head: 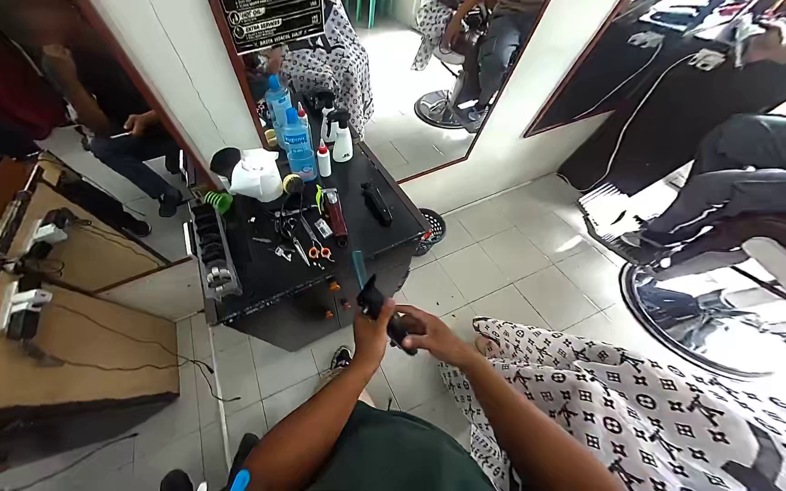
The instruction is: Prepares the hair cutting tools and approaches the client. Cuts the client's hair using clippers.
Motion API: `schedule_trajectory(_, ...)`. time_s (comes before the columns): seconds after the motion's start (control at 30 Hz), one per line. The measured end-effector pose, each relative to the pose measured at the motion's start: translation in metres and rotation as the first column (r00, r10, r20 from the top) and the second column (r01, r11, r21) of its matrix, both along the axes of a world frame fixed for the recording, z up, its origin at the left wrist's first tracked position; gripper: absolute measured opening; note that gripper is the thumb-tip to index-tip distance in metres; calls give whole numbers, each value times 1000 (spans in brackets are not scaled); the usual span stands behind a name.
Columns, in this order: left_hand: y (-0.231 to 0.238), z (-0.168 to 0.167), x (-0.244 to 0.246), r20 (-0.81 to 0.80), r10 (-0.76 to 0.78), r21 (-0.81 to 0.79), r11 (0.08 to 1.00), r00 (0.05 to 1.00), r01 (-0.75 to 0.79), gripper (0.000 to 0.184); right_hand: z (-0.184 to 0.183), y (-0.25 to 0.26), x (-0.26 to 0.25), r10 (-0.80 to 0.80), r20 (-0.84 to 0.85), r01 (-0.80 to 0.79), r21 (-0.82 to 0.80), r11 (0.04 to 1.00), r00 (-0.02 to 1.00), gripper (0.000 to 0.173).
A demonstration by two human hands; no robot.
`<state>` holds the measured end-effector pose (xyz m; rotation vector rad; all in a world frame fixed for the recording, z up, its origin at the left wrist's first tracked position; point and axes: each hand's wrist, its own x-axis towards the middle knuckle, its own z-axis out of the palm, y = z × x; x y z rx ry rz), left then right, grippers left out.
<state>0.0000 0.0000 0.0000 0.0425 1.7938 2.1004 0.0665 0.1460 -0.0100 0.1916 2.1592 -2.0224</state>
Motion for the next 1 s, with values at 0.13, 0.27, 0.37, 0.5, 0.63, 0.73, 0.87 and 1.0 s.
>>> schedule_trajectory(0.13, -25, 17, -103, -168, -344, -393, 883, 924, 257, 59, 13, -37, -83, -270, 76, 266, 54, 962, 960, 60)
schedule_trajectory(0.27, -84, 28, -186, -279, -325, -570, 814, 904, 117, 67, 34, -12, -166, -406, 215, 306, 383, 872, 888, 63)
schedule_trajectory(0.37, -128, 28, -222, -237, -338, -723, 688, 911, 67, 72, 33, 11, -222, -438, 278, 239, 538, 809, 855, 64)
schedule_trajectory(0.5, -149, 32, -246, -25, -315, -795, 581, 949, 172, 80, 37, 22, -270, -426, 354, 28, 740, 671, 833, 67)
schedule_trajectory(0.63, -151, 39, -249, 60, -257, -760, 615, 965, 211, 95, 50, 12, -293, -379, 390, -113, 806, 581, 839, 68)
schedule_trajectory(0.73, -148, 62, -250, 37, -379, -889, 410, 925, 203, 91, 53, 11, -300, -351, 398, -147, 812, 565, 848, 68)
schedule_trajectory(0.87, -116, 91, -292, -163, -546, -966, 258, 822, -20, 54, 60, 19, -293, -365, 339, -103, 838, 535, 867, 62)
schedule_trajectory(1.0, -62, 67, -372, -353, -646, -897, 440, 677, -47, 32, 68, 17, -286, -388, 47, 176, 837, 519, 920, 45)
